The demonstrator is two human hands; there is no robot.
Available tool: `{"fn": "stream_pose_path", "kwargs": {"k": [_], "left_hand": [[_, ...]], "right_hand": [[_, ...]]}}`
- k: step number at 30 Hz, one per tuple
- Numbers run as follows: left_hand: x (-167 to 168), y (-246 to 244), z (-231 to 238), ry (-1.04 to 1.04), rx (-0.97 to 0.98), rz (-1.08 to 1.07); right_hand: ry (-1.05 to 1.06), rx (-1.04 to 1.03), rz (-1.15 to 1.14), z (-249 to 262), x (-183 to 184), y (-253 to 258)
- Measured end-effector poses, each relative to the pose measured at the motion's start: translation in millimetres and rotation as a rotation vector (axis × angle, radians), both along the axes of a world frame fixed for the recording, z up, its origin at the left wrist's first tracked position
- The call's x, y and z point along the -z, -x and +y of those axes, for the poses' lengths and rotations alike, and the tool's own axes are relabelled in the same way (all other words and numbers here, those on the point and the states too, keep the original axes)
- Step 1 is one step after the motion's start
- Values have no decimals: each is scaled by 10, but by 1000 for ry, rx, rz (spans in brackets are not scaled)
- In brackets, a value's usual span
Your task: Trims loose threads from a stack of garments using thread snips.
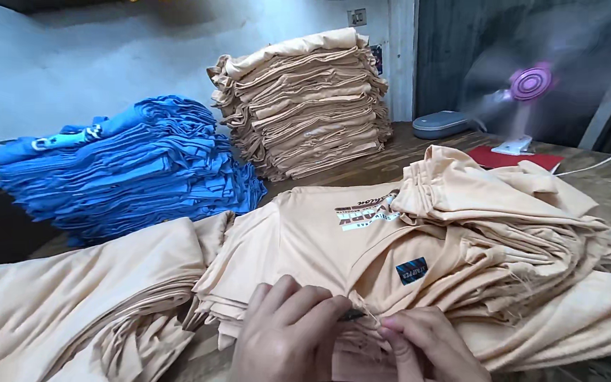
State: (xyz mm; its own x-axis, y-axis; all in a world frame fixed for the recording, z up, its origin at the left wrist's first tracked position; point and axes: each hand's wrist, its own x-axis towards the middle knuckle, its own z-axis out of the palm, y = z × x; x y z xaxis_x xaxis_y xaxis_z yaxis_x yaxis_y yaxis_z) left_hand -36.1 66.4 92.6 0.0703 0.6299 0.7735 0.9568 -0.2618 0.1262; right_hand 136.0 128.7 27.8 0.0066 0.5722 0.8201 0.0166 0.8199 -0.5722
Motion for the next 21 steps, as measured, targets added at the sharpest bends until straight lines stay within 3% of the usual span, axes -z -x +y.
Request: {"fn": "stream_pose_path", "kwargs": {"k": [7, 11, 16, 21], "left_hand": [[34, -6, 131, -19, 27, 50], [39, 148, 260, 153, 195, 15], [19, 471, 581, 491, 472, -321], [-129, 529, 583, 756, 563, -651]], "right_hand": [[0, -55, 50, -4, -9, 27], [-94, -56, -68, -17, 88, -80], [-203, -65, -395, -72, 203, -117], [-118, 193, -282, -72, -14, -86]]}}
